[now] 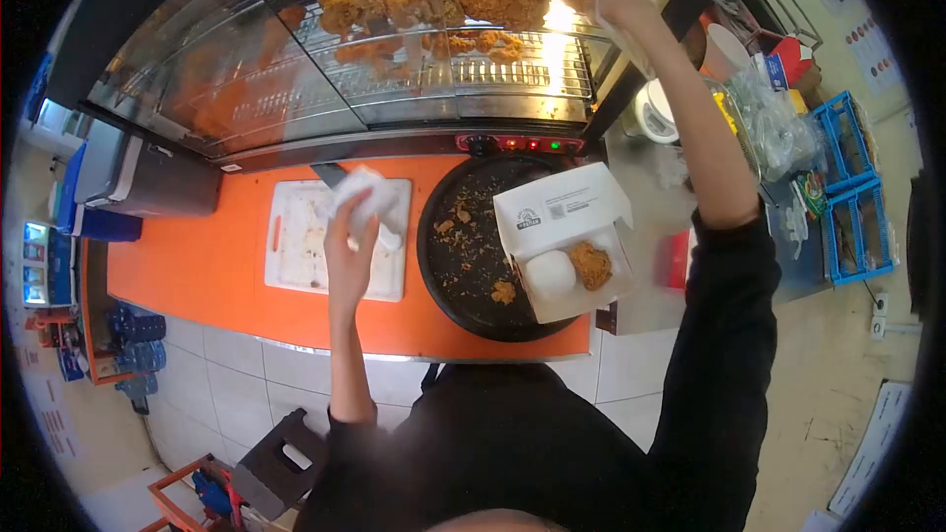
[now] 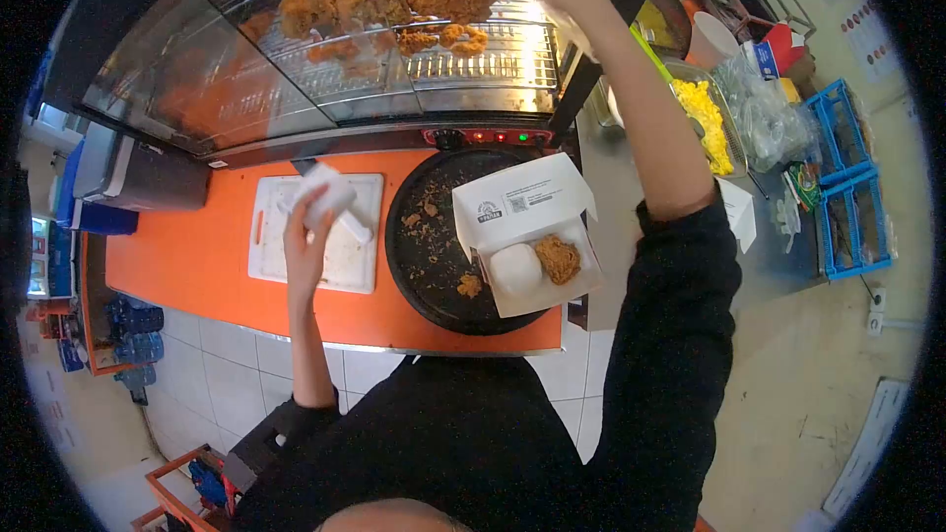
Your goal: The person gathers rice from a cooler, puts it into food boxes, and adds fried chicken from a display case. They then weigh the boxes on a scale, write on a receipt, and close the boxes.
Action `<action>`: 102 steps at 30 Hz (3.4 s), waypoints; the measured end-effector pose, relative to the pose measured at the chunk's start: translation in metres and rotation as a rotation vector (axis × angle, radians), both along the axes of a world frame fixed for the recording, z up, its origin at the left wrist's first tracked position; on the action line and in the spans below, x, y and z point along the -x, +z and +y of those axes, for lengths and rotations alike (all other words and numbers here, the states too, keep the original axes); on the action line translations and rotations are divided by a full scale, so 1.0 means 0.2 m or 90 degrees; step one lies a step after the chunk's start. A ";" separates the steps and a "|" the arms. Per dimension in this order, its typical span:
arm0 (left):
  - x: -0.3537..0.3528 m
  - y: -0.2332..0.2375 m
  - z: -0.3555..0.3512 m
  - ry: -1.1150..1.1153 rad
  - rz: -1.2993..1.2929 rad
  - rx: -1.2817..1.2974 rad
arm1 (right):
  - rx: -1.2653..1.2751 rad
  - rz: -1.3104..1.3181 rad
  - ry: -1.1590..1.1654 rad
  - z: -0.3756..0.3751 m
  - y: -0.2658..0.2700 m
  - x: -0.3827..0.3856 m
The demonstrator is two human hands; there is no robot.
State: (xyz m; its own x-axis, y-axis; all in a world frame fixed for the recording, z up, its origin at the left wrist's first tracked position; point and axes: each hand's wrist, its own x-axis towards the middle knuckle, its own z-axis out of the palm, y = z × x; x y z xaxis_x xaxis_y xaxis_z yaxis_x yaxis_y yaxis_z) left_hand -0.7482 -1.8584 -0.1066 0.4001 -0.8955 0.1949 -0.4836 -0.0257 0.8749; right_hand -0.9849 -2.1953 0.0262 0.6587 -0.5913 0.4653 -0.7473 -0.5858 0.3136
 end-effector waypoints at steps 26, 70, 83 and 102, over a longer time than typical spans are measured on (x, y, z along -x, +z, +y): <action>0.16 0.30 -0.78 0.074 -0.239 0.141 | 0.294 -0.442 0.125 0.13 -0.18 -0.07; 0.08 0.22 -0.91 0.111 -0.495 0.246 | -0.179 -0.221 -0.053 0.90 0.06 0.28; 0.52 0.29 -0.99 -0.033 -0.440 0.256 | -0.472 -0.437 -0.593 1.10 -0.82 1.79; 0.83 0.16 -0.42 0.252 -0.517 0.208 | -0.384 -0.370 -0.558 1.17 -1.41 2.43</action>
State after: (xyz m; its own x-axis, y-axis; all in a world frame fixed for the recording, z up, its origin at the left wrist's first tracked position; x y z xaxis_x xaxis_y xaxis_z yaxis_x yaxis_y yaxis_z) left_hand -0.9145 -1.9427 -0.0743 0.2941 -0.5765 0.7623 -0.9542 -0.1311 0.2689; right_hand -1.4707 -1.9617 -0.2559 -0.2890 -0.9558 0.0549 -0.9022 0.2527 -0.3495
